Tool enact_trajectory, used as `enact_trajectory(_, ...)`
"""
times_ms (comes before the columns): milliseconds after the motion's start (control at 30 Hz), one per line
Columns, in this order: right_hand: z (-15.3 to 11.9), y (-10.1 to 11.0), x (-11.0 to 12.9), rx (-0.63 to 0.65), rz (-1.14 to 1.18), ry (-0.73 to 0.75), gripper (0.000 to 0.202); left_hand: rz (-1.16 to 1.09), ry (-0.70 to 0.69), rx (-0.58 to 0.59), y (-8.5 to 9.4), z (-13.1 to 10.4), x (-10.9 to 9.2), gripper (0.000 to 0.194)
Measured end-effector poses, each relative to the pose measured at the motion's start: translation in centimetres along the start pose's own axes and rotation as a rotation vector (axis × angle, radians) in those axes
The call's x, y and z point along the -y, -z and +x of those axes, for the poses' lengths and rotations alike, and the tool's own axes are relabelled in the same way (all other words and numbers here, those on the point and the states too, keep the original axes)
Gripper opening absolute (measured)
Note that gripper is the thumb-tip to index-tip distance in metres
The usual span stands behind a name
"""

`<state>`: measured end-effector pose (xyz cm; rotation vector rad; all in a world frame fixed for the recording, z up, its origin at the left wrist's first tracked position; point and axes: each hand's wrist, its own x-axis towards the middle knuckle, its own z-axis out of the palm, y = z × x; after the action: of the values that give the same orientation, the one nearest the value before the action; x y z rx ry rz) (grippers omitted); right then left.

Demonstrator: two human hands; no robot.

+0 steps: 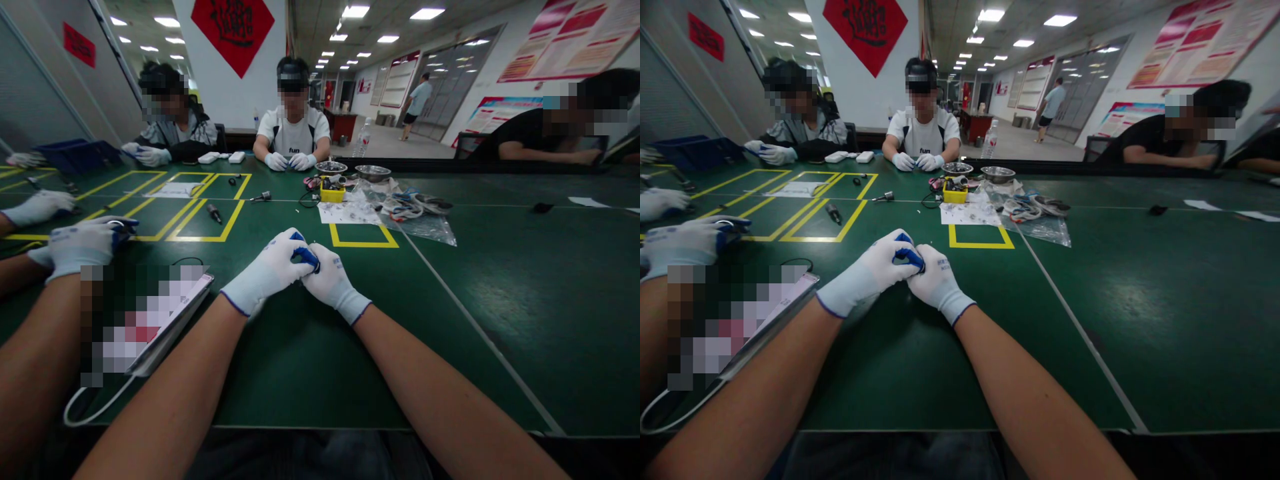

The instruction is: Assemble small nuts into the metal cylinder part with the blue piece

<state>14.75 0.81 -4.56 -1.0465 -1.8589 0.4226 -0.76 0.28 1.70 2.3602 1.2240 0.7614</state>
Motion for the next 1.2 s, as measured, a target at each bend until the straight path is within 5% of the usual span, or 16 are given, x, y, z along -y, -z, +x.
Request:
enact_trajectory(167, 0.2, 0.1, 0.2, 0.012, -0.005, -0.036, 0.013, 0.11, 0.01, -0.06, -0.2, 0.1, -0.4, 0.002)
enact_trajectory(400, 0.3, 0.0, 0.1, -0.016, -0.039, -0.054, 0.016, -0.019, 0.068, -0.068, -0.5, 0.1, -0.5, 0.01)
enact_trajectory(667, 0.3, -0.4, -0.4, -0.037, -0.099, -0.085, 0.011, -0.177, 0.298, -0.143, -1.1, 0.4, -0.5, 0.008)
enact_trajectory(1200, 0.1, -0.9, -0.9, -0.056, -0.178, -0.103, 0.01, -0.232, 0.439, -0.162, -1.9, 0.6, -0.4, 0.007)
